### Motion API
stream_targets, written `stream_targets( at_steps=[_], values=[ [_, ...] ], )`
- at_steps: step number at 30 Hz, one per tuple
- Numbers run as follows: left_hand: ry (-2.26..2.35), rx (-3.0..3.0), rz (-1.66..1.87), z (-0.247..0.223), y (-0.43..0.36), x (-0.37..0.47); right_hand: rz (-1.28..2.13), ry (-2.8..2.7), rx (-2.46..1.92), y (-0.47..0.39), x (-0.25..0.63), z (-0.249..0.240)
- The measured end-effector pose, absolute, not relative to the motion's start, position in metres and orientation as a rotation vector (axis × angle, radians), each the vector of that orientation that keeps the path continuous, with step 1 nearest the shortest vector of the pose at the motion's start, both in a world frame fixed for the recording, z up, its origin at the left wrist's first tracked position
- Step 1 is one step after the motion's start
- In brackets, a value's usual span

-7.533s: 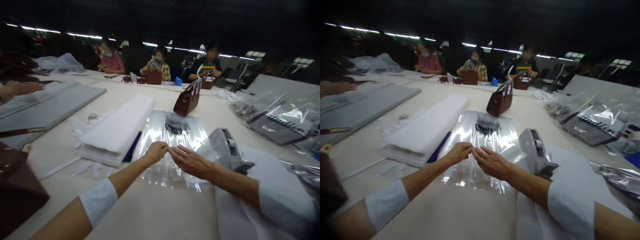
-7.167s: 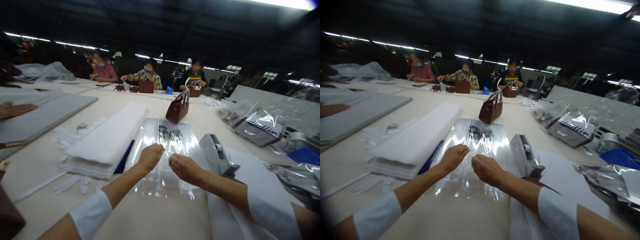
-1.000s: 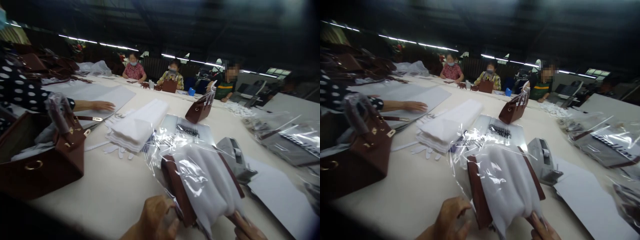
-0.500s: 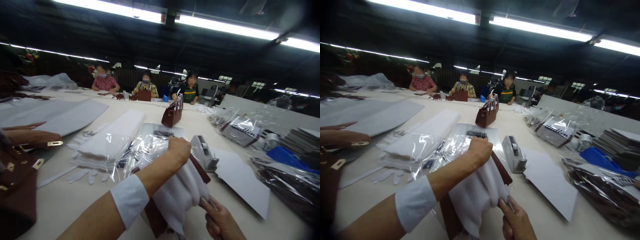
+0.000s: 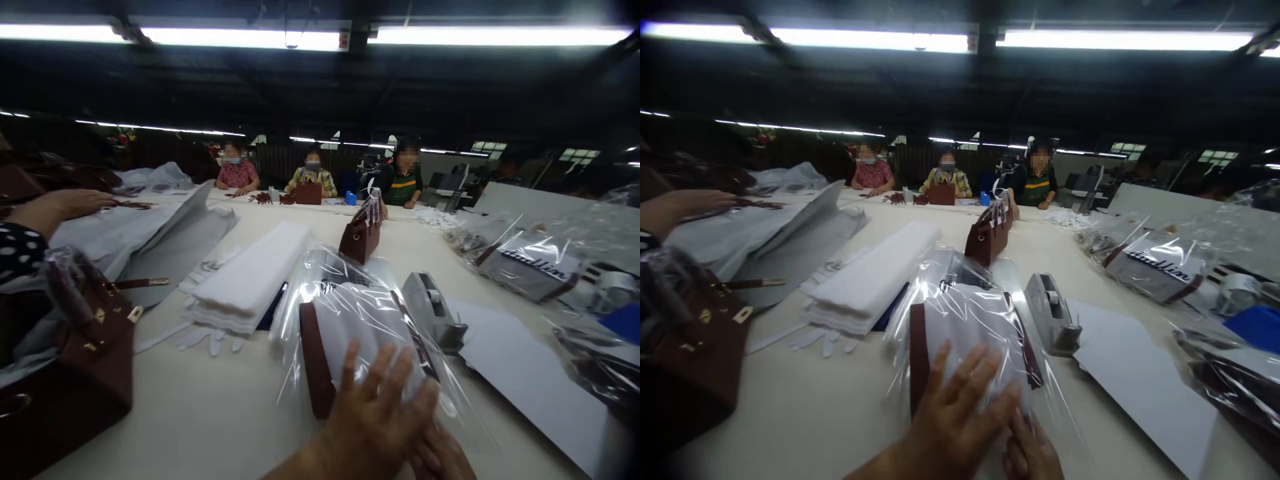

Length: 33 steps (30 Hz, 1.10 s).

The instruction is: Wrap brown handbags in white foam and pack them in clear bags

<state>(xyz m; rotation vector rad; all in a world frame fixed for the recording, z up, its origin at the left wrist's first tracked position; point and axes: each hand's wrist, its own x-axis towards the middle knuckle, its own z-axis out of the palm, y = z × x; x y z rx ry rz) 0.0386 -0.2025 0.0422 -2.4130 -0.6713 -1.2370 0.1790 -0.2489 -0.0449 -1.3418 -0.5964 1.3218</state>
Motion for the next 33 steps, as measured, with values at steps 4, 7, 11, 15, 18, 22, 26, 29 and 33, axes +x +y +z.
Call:
stream_targets(
  at_steps=[4, 7, 11, 15, 18, 22, 26, 29, 33],
  values=[
    [-1.445, -2.156, -1.280, -0.006, -0.184, -0.034, 1.348, -0.422, -1.251, -0.255, 0.188, -0.053],
    [-1.722, -2.212, -1.371, -0.036, -0.181, -0.056, 1.369, -0.312, -1.189, -0.253, 0.184, -0.054],
    [-1.580, -2.550, -1.259, -0.061, -0.188, -0.054, 1.397, -0.251, -1.145, -0.250, 0.175, -0.051],
    [-1.810, -2.435, -1.574, -0.063, -0.173, -0.049, 1.395, -0.209, -1.115, -0.249, 0.170, -0.050],
    [-2.225, -2.304, -2.011, -0.048, -0.155, -0.044, 1.423, -0.205, -1.064, -0.247, 0.165, -0.047],
    [-2.458, -2.477, -2.124, -0.033, -0.156, -0.035, 1.422, -0.234, -0.989, -0.236, 0.154, -0.035],
    [-2.981, -2.502, -2.203, -0.041, -0.175, -0.036, 1.292, -0.156, -1.028, -0.221, 0.138, -0.024],
    [-3.460, -2.410, -2.008, -0.048, -0.186, -0.047, 1.196, -0.058, -1.067, -0.214, 0.126, -0.020],
    [-2.936, -2.353, -1.568, -0.038, -0.191, -0.063, 1.190, -0.024, -1.071, -0.210, 0.115, -0.019]
  ],
)
